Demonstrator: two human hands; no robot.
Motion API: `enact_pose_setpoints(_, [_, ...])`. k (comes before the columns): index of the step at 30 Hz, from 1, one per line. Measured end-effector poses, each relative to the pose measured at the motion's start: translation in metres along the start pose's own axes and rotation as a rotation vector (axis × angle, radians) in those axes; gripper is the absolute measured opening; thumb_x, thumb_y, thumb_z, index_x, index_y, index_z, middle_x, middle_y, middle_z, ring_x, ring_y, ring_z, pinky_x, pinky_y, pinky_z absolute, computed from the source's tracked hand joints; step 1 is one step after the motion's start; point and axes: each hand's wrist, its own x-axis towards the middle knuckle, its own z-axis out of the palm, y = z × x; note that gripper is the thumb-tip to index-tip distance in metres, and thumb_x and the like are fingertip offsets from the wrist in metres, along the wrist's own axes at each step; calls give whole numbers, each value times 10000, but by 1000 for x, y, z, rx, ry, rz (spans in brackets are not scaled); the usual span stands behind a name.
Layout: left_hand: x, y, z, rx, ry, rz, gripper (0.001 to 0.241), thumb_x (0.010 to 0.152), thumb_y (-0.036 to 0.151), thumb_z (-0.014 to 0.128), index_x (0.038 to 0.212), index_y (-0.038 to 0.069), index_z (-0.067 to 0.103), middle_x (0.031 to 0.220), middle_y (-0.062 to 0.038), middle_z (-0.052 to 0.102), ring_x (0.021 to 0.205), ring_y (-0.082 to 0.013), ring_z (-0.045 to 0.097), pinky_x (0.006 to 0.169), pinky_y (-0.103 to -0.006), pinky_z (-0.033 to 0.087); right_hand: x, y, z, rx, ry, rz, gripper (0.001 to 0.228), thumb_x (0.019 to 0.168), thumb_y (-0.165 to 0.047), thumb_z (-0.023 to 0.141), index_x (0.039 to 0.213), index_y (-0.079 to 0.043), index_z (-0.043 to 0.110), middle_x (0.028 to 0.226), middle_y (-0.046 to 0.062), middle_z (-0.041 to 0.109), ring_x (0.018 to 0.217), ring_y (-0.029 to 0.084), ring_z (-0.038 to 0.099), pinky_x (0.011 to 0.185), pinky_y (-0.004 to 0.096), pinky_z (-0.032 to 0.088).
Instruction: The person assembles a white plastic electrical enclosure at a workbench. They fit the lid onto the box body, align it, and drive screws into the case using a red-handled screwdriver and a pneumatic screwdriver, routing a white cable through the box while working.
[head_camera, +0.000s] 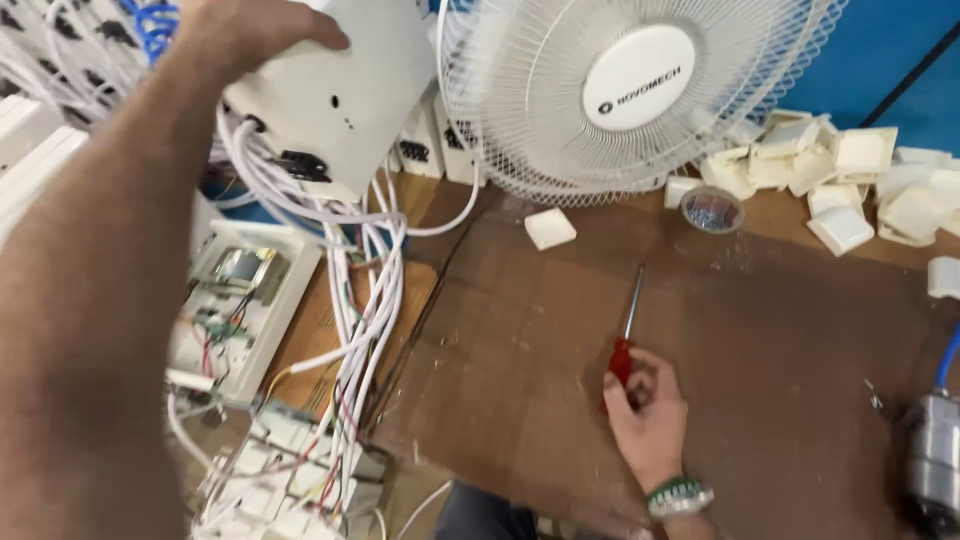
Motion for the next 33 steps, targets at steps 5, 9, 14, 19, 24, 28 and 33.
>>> enact_pose_setpoints(5, [-96, 23, -66, -17, -271, 89, 613, 937, 138, 768, 1460, -72, 525, 1183, -410, 617, 882, -651, 654, 685, -742, 584, 3, 9, 1, 37, 9, -139, 403, 848, -49, 731, 1231, -49, 606, 699, 8, 580, 545, 108, 502, 494, 238, 432])
enact_pose_setpoints(9, [-139, 7, -70, 206, -247, 93, 872, 735, 313, 949, 1382, -147, 589, 1125, -405, 682, 760, -585, 738, 583, -600, 641, 3, 12, -5, 103, -43, -107, 410, 858, -60, 706, 1255, -38, 603, 719, 16, 581, 562, 117, 510, 513, 245, 442])
enact_pose_setpoints(14, [-204, 44, -55, 557, -589, 105, 851, 704, 642, 777, 1408, 187, 627, 958, -131, 837, 762, -305, 834, 539, -310, 573, 7, 13, -27, 131, -168, 32, 420, 889, -72, 695, 1288, -48, 566, 729, 28, 577, 556, 126, 541, 464, 251, 490])
enact_pose_setpoints(19, [-220, 75, 1, 480, -647, 233, 952, 376, 836, 806, 1150, 282, 801, 1110, -61, 794, 1114, -300, 734, 922, -430, 595, 3, 14, -87, -452, -124, 89, 440, 838, -388, 775, 1235, -226, 673, 893, 35, 752, 851, 239, 751, 704, 415, 641])
enact_pose_setpoints(24, [-247, 133, 26, 352, -680, 339, 854, 532, 754, 793, 1190, 209, 767, 1177, -141, 756, 1153, -341, 709, 938, -460, 587, -28, -8, -126, -609, -43, 55, 486, 825, -392, 787, 1242, -154, 715, 1047, 71, 751, 953, 269, 746, 757, 440, 628])
enact_pose_setpoints(28, [-270, 171, 48, 310, -699, 424, 907, 673, 786, 720, 1299, 134, 645, 1216, -204, 717, 1150, -393, 701, 936, -487, 601, -71, -65, -122, -363, -25, -10, 473, 825, -233, 826, 1251, -84, 685, 1103, 181, 699, 1013, 363, 727, 803, 435, 636])
enact_pose_setpoints(33, [-297, 188, 57, 211, -689, 497, 980, 714, 776, 708, 1315, 35, 484, 1169, -307, 681, 1108, -507, 684, 873, -592, 598, -115, -115, -99, -52, -234, -56, 684, 787, -221, 869, 1394, -100, 577, 1280, 154, 669, 1146, 339, 713, 871, 488, 626])
